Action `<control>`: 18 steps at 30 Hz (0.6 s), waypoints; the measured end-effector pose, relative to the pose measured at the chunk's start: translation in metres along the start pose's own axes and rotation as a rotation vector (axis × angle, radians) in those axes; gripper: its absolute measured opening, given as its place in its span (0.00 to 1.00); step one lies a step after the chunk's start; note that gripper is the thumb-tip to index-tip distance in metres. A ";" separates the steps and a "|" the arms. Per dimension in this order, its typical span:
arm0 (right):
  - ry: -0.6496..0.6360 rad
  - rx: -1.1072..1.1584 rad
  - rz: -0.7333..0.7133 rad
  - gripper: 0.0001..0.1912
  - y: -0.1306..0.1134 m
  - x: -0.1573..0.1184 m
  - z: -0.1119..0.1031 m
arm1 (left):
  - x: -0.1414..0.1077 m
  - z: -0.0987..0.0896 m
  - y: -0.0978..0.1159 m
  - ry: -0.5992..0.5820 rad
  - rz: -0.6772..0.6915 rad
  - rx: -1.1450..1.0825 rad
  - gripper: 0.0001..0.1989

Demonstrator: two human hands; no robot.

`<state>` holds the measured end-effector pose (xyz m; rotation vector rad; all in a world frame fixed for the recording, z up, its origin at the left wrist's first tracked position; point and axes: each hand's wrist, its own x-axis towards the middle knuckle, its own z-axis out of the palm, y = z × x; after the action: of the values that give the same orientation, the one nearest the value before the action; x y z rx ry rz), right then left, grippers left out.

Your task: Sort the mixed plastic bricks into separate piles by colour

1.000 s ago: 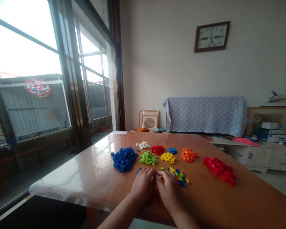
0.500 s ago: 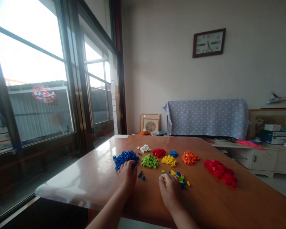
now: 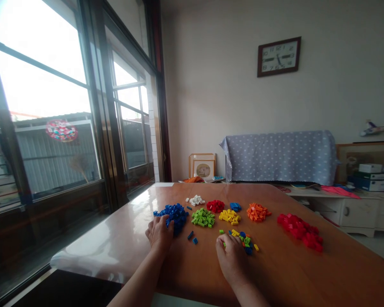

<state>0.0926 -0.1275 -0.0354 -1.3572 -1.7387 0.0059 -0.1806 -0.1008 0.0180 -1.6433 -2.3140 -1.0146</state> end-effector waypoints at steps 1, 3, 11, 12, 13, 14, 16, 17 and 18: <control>0.002 0.000 0.001 0.15 -0.001 0.000 0.000 | -0.002 -0.002 0.002 0.017 0.021 -0.006 0.17; 0.008 0.000 0.008 0.14 -0.003 0.000 0.000 | -0.009 -0.006 0.009 0.049 0.082 -0.022 0.16; 0.065 0.041 0.058 0.13 -0.012 0.002 -0.006 | -0.069 0.006 0.069 -0.082 0.229 -0.193 0.13; 0.074 0.063 0.071 0.13 -0.013 0.002 -0.007 | -0.076 0.009 0.076 -0.112 0.261 -0.207 0.13; 0.089 0.095 0.091 0.13 -0.013 0.002 -0.008 | -0.081 0.012 0.081 -0.139 0.304 -0.215 0.13; 0.110 0.135 0.122 0.13 -0.012 0.002 -0.009 | -0.084 0.013 0.084 -0.163 0.342 -0.216 0.13; 0.166 0.240 0.206 0.14 -0.011 0.003 -0.009 | -0.086 0.015 0.087 -0.202 0.394 -0.201 0.13; 0.203 0.299 0.254 0.15 -0.010 0.003 -0.009 | -0.085 0.016 0.087 -0.216 0.402 -0.189 0.13; 0.252 0.355 0.300 0.16 -0.008 0.003 -0.008 | -0.084 0.016 0.087 -0.227 0.404 -0.177 0.13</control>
<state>0.0919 -0.1325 -0.0248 -1.2780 -1.2445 0.2856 -0.0669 -0.1424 0.0058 -2.2813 -1.9274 -1.0057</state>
